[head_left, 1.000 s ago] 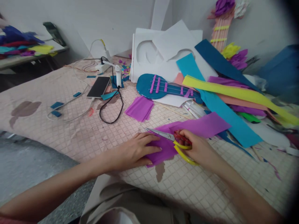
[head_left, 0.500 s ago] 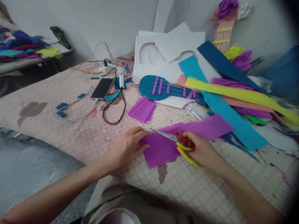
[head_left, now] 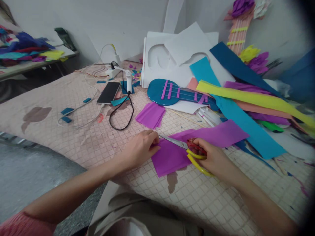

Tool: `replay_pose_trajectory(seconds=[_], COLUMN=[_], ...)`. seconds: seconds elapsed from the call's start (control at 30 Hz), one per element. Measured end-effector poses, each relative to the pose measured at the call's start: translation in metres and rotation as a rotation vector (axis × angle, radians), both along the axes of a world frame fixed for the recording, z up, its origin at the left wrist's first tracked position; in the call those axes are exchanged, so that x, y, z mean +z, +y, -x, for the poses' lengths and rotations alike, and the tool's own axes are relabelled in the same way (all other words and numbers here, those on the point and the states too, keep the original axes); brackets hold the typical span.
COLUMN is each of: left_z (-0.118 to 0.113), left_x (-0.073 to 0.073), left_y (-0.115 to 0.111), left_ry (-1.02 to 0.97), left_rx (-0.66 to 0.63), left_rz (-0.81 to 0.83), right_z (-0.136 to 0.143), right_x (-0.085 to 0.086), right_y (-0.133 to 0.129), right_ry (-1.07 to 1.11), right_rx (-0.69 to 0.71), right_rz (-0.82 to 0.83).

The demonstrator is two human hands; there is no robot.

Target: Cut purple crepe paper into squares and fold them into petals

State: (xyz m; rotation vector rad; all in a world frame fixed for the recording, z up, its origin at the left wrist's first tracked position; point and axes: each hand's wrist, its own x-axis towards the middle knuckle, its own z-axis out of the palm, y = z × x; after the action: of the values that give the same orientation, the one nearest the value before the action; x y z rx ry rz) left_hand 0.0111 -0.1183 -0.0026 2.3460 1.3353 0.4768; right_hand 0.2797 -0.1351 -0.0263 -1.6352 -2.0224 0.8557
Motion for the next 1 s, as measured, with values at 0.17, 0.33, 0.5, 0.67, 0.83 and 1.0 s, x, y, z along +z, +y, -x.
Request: replay_pose_trajectory(seconds=[0.17,0.33,0.5,0.67,0.83,1.0], left_z=[0.000,0.001,0.000,0.001,0.003,0.004], left_x=[0.000,0.001,0.003,0.000,-0.003,-0.004], left_y=[0.002,0.004,0.005,0.005,0.006,0.005], left_ry=[0.001,-0.078,-0.079,-0.070,-0.063,-0.053], left_rx=[0.010,0.006,0.017,0.016,0.017,0.033], left_rz=[-0.005,0.028,0.036,0.011,-0.021,-0.007], right_z=[0.001,0.000,-0.001,-0.001,0.001,0.007], right_x=[0.002,0.000,-0.001,-0.002,0.000,0.009], right_y=[-0.001,0.000,0.000,-0.001,-0.002,-0.004], right_ry=[-0.039,-0.018,-0.036,-0.043,-0.076,-0.155], right_rx=[-0.001,-0.017,-0.021,-0.033,-0.029,-0.039], right_rz=[-0.024,0.005,0.016,0.005,-0.023,-0.072])
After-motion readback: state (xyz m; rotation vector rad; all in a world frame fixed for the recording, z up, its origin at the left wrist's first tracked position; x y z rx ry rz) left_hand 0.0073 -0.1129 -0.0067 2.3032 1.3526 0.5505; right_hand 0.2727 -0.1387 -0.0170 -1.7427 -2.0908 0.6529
